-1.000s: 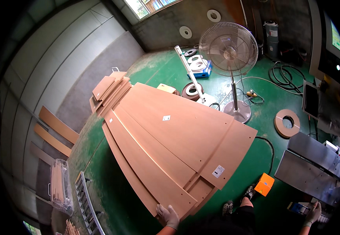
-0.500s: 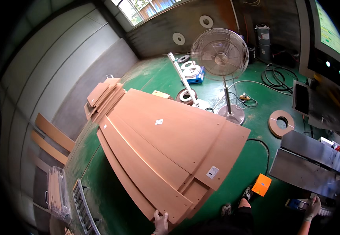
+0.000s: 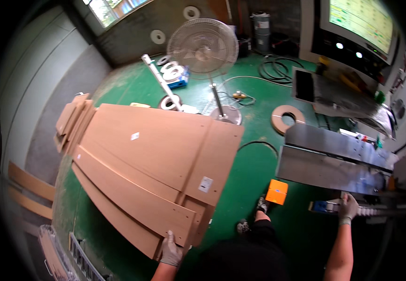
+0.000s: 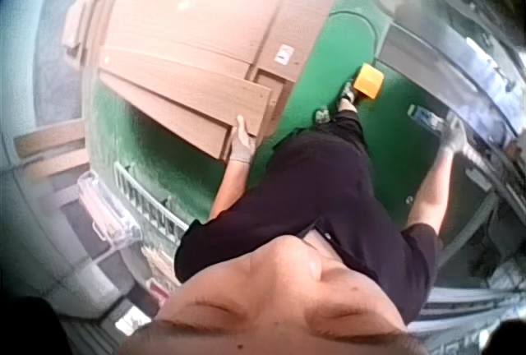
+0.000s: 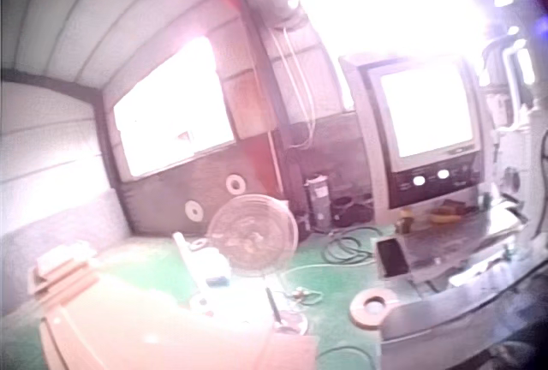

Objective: The person repeatedly picks up flat cardboard sheets from a stack, places them onto a conveyor belt, and feeds them into a processing machine. The person then retrieves the processed sheets and stacks them nearby.

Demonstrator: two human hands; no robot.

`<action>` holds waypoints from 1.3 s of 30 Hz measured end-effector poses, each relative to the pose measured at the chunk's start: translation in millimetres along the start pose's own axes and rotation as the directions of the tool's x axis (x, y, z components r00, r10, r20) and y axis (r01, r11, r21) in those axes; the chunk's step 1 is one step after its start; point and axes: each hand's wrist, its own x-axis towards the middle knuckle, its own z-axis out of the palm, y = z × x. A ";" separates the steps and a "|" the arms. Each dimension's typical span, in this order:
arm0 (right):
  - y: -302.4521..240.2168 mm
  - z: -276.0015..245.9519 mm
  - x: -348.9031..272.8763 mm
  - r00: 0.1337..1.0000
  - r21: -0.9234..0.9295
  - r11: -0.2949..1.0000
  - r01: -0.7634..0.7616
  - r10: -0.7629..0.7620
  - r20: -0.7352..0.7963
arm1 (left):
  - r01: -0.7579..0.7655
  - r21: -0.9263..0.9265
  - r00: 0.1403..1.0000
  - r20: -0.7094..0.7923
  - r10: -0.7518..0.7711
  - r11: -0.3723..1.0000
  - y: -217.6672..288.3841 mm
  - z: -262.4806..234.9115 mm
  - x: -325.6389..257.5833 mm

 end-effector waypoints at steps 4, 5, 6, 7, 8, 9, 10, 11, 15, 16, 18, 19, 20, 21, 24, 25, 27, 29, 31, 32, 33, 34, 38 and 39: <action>-34.1 -5.5 -21.2 0.997 0.158 0.985 0.071 -0.069 -0.018 | -0.036 -0.017 0.980 0.196 0.038 0.999 40.0 68.9 -15.0; -56.5 -3.2 -34.1 0.993 0.223 0.967 0.121 -0.121 -0.015 | -0.058 -0.001 0.960 0.273 0.055 0.998 48.0 81.2 -18.1; -99.0 -12.4 -57.8 0.984 0.443 0.888 0.120 -0.167 0.067 | -0.002 0.011 0.973 0.231 0.000 1.000 47.9 88.6 -17.0; -144.8 -18.7 -89.0 0.963 0.641 0.763 0.086 -0.229 0.144 | 0.010 0.045 0.960 0.280 -0.022 0.999 46.4 94.2 -17.0; -178.5 -3.4 -115.6 0.943 0.673 0.727 0.135 -0.303 0.138 | 0.020 0.079 0.944 0.328 -0.046 0.997 43.8 100.6 -17.4; -235.2 -25.2 -144.5 0.876 0.741 0.667 0.071 -0.397 0.273 | 0.031 0.121 0.924 0.375 -0.075 0.992 41.1 106.4 -17.9; -263.5 -20.6 -166.3 0.717 0.784 0.618 -0.067 -0.517 0.468 | 0.050 0.142 0.903 0.417 -0.106 0.989 40.9 118.4 -22.3; -290.0 -14.5 -181.5 0.497 0.857 0.470 -0.213 -0.703 0.509 | 0.064 0.166 0.879 0.458 -0.134 0.984 42.6 133.1 -31.0; -374.1 -41.2 -219.6 0.292 0.728 0.272 -0.629 -0.786 0.545 | 0.005 0.281 0.731 0.654 -0.195 0.960 23.1 161.7 -43.5; -377.0 -45.0 -221.3 0.331 0.667 0.216 -0.713 -0.735 0.591 | 0.053 0.320 0.728 0.637 -0.256 0.946 8.8 159.2 -38.3; -366.8 -43.1 -211.1 0.398 0.660 0.191 -0.726 -0.666 0.631 | 0.189 0.361 0.698 0.604 -0.384 0.913 -0.6 160.5 -27.3; -351.4 -36.4 -199.9 0.439 0.712 0.232 -0.662 -0.651 0.620 | 0.210 0.281 0.712 0.612 -0.343 0.937 5.0 161.3 -21.9; -336.3 -25.7 -199.9 0.518 0.704 0.177 -0.687 -0.560 0.646 | 0.231 0.190 0.728 0.616 -0.299 0.954 7.9 162.2 -16.8; -322.9 -25.0 -195.0 0.559 0.696 0.138 -0.705 -0.496 0.664 | 0.255 0.093 0.747 0.614 -0.258 0.962 6.5 160.6 -10.8; -252.4 -21.1 -164.3 0.627 0.701 0.072 -0.710 -0.388 0.676 | 0.245 -0.122 0.877 0.451 -0.167 0.962 29.6 152.2 13.7; -215.8 -6.5 -155.9 0.642 0.714 0.073 -0.696 -0.381 0.665 | 0.245 -0.176 0.896 0.416 -0.154 0.953 41.3 156.1 17.9; -222.8 -66.8 -141.1 0.698 0.727 -0.075 -0.682 -0.361 0.618 | 0.275 -0.214 0.916 0.355 -0.188 0.937 59.9 158.5 26.3; -182.0 -78.7 -120.3 0.749 0.763 -0.102 -0.638 -0.313 0.584 | 0.367 -0.275 0.900 0.347 -0.264 0.889 54.3 163.1 35.3; -133.0 -81.9 -98.0 0.773 0.769 -0.126 -0.627 -0.224 0.593 | 0.360 -0.187 0.860 0.447 -0.247 0.914 36.7 176.4 33.0; -114.9 -87.0 -87.0 0.797 0.792 -0.119 -0.599 -0.188 0.575 | 0.388 -0.177 0.846 0.459 -0.273 0.904 32.1 194.2 27.2; -98.6 -93.3 -74.6 0.818 0.813 -0.110 -0.572 -0.151 0.555 | 0.417 -0.168 0.831 0.469 -0.300 0.893 28.3 212.0 16.9; -80.0 -98.5 -62.3 0.826 0.824 -0.092 -0.559 -0.140 0.545 | 0.439 -0.156 0.817 0.478 -0.322 0.885 25.2 227.6 10.5; 9.3 -100.4 -14.5 0.903 0.901 -0.061 -0.429 -0.039 0.427 | 0.382 -0.352 0.870 0.448 -0.205 0.855 -8.7 240.9 66.8; 33.5 -92.5 -2.2 0.908 0.906 -0.064 -0.418 -0.006 0.418 | 0.345 -0.350 0.892 0.411 -0.188 0.871 -12.5 244.4 76.6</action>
